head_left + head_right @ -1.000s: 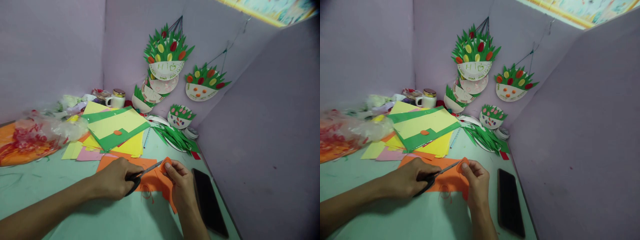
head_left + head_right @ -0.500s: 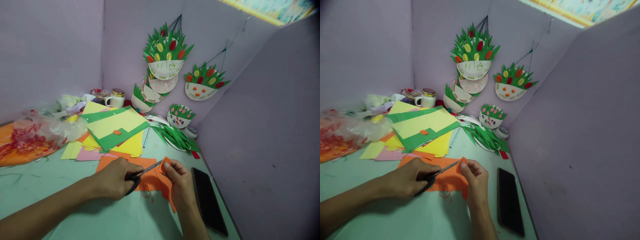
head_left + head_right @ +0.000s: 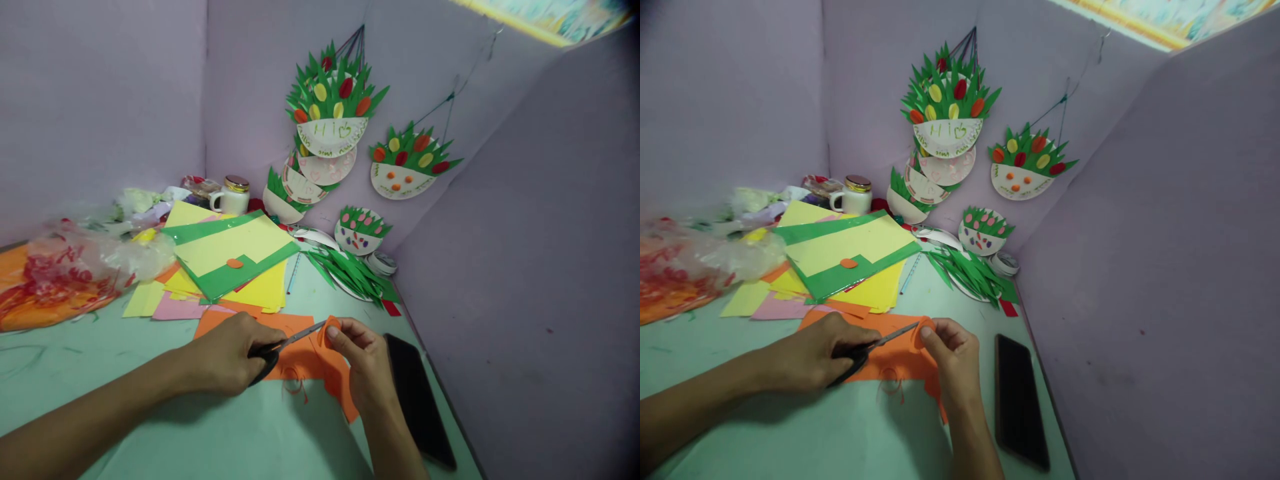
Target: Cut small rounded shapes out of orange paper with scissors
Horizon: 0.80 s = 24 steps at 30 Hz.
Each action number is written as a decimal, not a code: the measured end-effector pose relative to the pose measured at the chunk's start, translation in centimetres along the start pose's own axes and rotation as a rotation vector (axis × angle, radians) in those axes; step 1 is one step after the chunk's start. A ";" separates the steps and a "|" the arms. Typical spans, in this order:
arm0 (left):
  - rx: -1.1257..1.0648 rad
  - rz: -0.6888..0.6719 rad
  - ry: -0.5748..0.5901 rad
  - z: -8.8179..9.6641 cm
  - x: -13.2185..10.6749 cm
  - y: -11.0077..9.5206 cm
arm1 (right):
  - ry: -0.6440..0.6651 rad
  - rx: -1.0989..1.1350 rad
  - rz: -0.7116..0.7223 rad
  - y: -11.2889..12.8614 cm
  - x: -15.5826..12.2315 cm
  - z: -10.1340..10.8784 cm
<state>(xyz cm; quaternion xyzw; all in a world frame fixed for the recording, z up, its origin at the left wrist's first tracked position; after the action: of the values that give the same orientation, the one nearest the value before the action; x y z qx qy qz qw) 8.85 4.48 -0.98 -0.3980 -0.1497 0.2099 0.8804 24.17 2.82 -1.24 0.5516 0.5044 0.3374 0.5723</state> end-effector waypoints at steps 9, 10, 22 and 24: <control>0.182 0.001 0.015 0.7 -0.3 0.5 | 0.009 -0.154 0.001 0.4 0.0 -0.1; 0.202 0.006 0.011 0.8 -0.3 0.5 | 0.013 -0.171 -0.003 0.4 -0.1 -0.2; 0.245 -0.022 0.071 1.1 -0.4 -0.2 | 0.174 -0.246 -0.080 -0.9 0.2 -0.9; 0.197 -0.029 0.072 0.9 -0.4 -0.3 | 0.187 -0.200 -0.093 -0.8 0.2 -1.1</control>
<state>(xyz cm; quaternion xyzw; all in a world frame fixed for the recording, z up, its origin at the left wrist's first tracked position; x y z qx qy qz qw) 8.15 4.72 -0.22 -0.3147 -0.1021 0.1965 0.9230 23.06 3.16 -1.93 0.4340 0.5442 0.4093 0.5898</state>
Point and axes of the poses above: each hand's wrist, its own x-axis towards the middle knuckle, its own z-axis out of the back of the hand, y = z × x, the point moved 9 cm from there along x, towards the middle knuckle, and after that the axes turned 13 degrees about -z, right-handed, at the moved point
